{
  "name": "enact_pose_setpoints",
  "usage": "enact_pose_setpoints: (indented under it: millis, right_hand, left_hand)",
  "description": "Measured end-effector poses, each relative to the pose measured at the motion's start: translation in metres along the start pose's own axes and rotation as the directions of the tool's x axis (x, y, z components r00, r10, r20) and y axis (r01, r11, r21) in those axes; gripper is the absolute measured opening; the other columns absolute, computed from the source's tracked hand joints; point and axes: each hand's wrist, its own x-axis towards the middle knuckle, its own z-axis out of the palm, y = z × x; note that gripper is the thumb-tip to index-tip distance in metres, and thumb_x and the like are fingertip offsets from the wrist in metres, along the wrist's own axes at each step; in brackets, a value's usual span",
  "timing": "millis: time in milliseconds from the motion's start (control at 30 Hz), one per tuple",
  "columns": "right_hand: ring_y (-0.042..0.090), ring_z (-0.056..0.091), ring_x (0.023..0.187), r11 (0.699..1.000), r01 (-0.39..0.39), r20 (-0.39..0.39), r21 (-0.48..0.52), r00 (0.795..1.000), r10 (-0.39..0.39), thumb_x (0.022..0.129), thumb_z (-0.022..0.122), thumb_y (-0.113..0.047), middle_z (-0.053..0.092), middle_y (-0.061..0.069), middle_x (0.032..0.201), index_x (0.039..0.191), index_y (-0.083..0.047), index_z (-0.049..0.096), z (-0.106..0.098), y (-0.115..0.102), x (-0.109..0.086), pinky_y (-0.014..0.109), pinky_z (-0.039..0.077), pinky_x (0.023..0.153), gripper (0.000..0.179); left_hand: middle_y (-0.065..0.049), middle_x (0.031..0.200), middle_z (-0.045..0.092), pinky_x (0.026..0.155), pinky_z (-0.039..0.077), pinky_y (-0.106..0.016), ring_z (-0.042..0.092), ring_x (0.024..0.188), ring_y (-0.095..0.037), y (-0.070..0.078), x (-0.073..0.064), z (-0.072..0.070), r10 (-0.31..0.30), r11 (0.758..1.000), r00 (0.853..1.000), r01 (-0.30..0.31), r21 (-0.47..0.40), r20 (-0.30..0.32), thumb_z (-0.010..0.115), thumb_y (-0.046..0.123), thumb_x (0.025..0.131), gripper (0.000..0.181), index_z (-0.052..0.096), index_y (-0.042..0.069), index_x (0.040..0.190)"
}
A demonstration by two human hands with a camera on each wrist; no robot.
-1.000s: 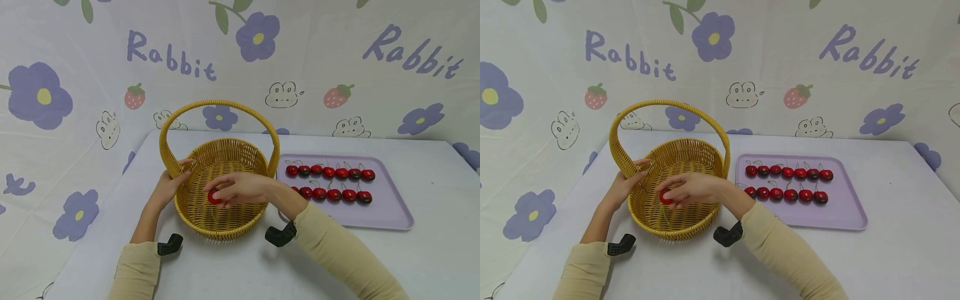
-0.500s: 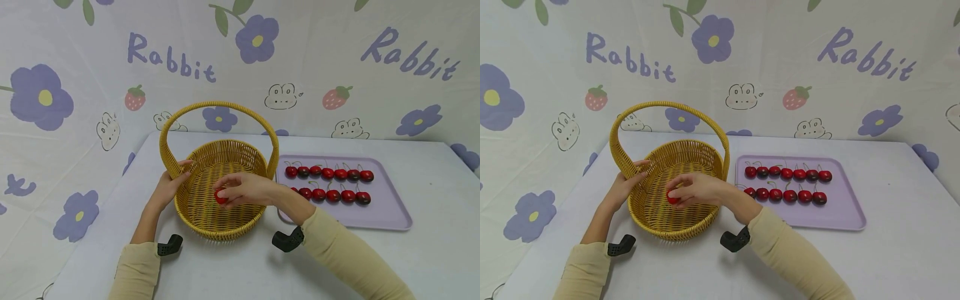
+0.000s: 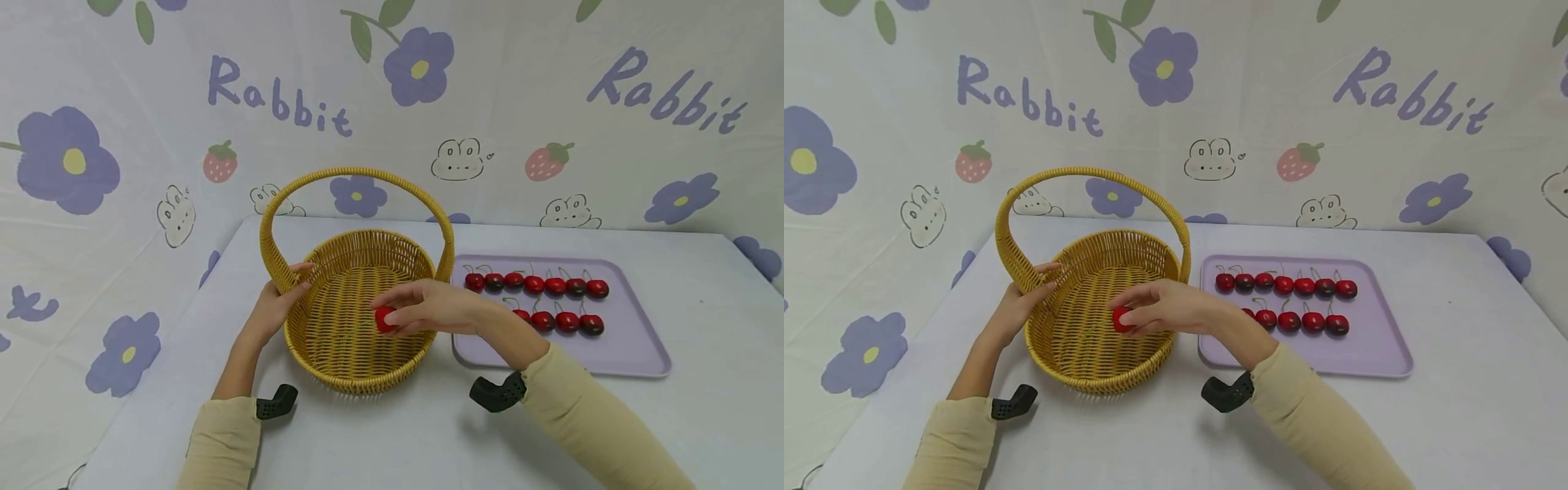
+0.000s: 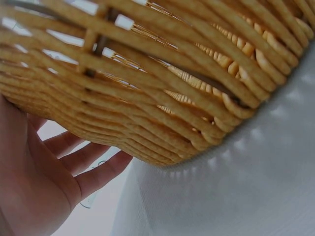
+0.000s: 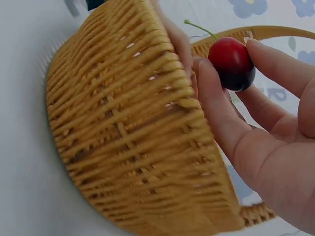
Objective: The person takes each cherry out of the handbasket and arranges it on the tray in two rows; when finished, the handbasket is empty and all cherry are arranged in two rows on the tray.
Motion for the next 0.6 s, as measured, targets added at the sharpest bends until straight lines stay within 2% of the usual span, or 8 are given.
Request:
enact_pose_setpoints:
  millis: [233,433,600]
  right_hand:
    - [0.035,0.055,0.111,0.996,-0.009,-0.035,-0.091,0.999,0.006,0.094,0.062,-0.012,0.055,0.017,0.124,0.129,-0.002,0.055,-0.009,-0.001,-0.025,0.039,0.047,0.093,0.038]
    - [0.032,0.057,0.107,0.995,0.001,-0.061,-0.102,0.998,-0.008,0.093,0.063,-0.013,0.055,0.018,0.12,0.127,0.0,0.053,-0.021,0.007,-0.049,0.044,0.045,0.094,0.038]
    - [0.033,0.058,0.108,0.984,-0.037,-0.146,-0.176,0.989,0.011,0.091,0.066,-0.02,0.054,0.017,0.122,0.127,-0.004,0.054,-0.033,0.012,-0.069,0.043,0.046,0.094,0.041]
  left_hand:
    - [-0.019,0.143,0.041,0.107,0.025,-0.053,0.035,0.133,-0.035,0.0,0.0,0.0,0.007,1.0,1.0,-0.007,0.001,0.0,0.049,0.016,0.1,0.041,0.045,0.004,0.14]
    - [-0.019,0.143,0.041,0.107,0.026,-0.052,0.036,0.132,-0.035,-0.001,0.0,0.0,0.005,1.0,1.0,-0.005,-0.013,0.005,0.05,0.016,0.1,0.042,0.045,0.003,0.14]
    - [-0.019,0.144,0.04,0.107,0.026,-0.052,0.035,0.133,-0.035,0.0,0.0,0.0,0.003,1.0,1.0,-0.003,-0.005,0.002,0.05,0.017,0.1,0.042,0.045,0.004,0.14]
